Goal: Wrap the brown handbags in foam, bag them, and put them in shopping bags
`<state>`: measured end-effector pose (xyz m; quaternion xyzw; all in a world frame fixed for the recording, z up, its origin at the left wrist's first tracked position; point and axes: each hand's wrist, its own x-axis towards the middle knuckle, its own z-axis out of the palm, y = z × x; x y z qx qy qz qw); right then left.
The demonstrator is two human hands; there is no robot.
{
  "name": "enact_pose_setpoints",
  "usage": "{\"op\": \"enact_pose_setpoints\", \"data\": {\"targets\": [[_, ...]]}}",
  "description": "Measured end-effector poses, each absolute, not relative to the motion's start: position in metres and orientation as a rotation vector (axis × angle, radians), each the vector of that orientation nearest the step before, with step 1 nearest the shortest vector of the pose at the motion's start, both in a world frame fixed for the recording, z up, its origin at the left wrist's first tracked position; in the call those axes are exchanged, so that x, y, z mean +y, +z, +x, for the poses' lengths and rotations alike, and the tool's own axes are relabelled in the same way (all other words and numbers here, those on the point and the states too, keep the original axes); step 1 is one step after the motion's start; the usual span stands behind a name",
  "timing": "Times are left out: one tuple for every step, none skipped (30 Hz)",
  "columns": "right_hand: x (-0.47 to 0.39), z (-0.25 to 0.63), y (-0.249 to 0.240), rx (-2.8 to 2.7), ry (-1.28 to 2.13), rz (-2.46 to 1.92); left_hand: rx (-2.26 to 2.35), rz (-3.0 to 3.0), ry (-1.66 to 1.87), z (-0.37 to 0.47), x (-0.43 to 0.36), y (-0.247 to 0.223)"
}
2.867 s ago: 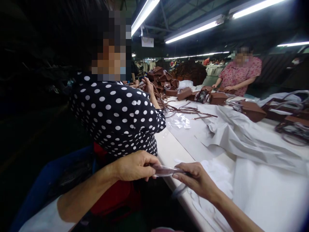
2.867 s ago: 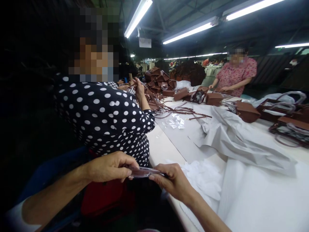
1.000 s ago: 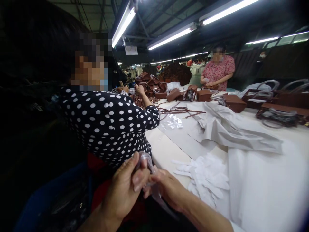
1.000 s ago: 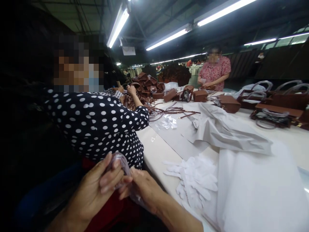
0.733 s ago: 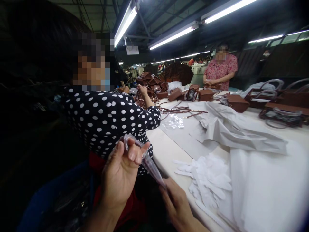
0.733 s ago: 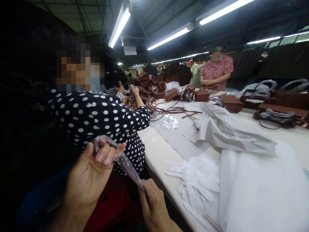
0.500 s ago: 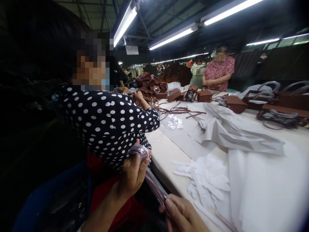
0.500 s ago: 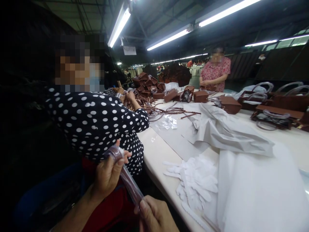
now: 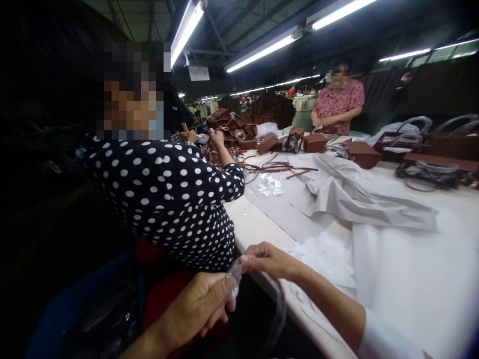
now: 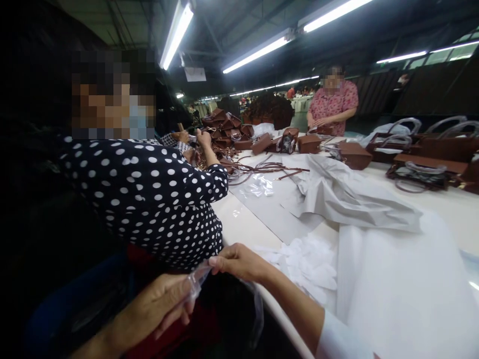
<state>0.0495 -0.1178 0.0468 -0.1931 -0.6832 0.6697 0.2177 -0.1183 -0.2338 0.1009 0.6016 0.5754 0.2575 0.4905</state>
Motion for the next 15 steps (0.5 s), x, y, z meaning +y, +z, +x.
{"op": "enact_pose_setpoints", "data": {"targets": [[-0.126, 0.04, 0.044, -1.875, 1.812, -0.521, 1.372, 1.309, 0.67, -0.12, -0.23, 0.106], [-0.136, 0.031, 0.042, -1.833, 1.802, -0.497, 1.353, 1.193, 0.74, -0.122, -0.226, 0.109], [-0.149, 0.024, 0.04, -1.777, 1.829, -0.463, 1.344, 1.108, 0.801, -0.124, -0.221, 0.112], [-0.162, 0.017, 0.038, -1.715, 1.861, -0.423, 1.341, 1.044, 0.85, -0.126, -0.217, 0.115], [-0.173, 0.013, 0.035, -1.665, 1.86, -0.404, 1.341, 0.985, 0.889, -0.128, -0.212, 0.118], [-0.183, 0.011, 0.03, -1.638, 1.809, -0.419, 1.339, 0.931, 0.926, -0.129, -0.209, 0.122], [-0.19, 0.01, 0.022, -1.632, 1.706, -0.473, 1.335, 0.88, 0.978, -0.129, -0.206, 0.126], [-0.194, 0.011, 0.012, -1.636, 1.569, -0.563, 1.323, 0.827, 1.043, -0.129, -0.205, 0.131], [-0.197, 0.014, 0.0, -1.643, 1.421, -0.669, 1.297, 0.777, 1.121, -0.128, -0.204, 0.136], [-0.198, 0.018, -0.014, -1.638, 1.304, -0.758, 1.255, 0.733, 1.212, -0.126, -0.203, 0.142], [-0.198, 0.022, -0.027, -1.627, 1.239, -0.822, 1.195, 0.708, 1.31, -0.123, -0.202, 0.147], [-0.199, 0.027, -0.039, -1.627, 1.208, -0.856, 1.121, 0.711, 1.414, -0.119, -0.202, 0.151], [-0.2, 0.031, -0.048, -1.644, 1.185, -0.871, 1.043, 0.745, 1.509, -0.115, -0.201, 0.152], [-0.202, 0.035, -0.055, -1.681, 1.164, -0.868, 0.975, 0.809, 1.594, -0.111, -0.199, 0.152], [-0.205, 0.039, -0.059, -1.732, 1.148, -0.851, 0.929, 0.891, 1.669, -0.107, -0.196, 0.15]]}}
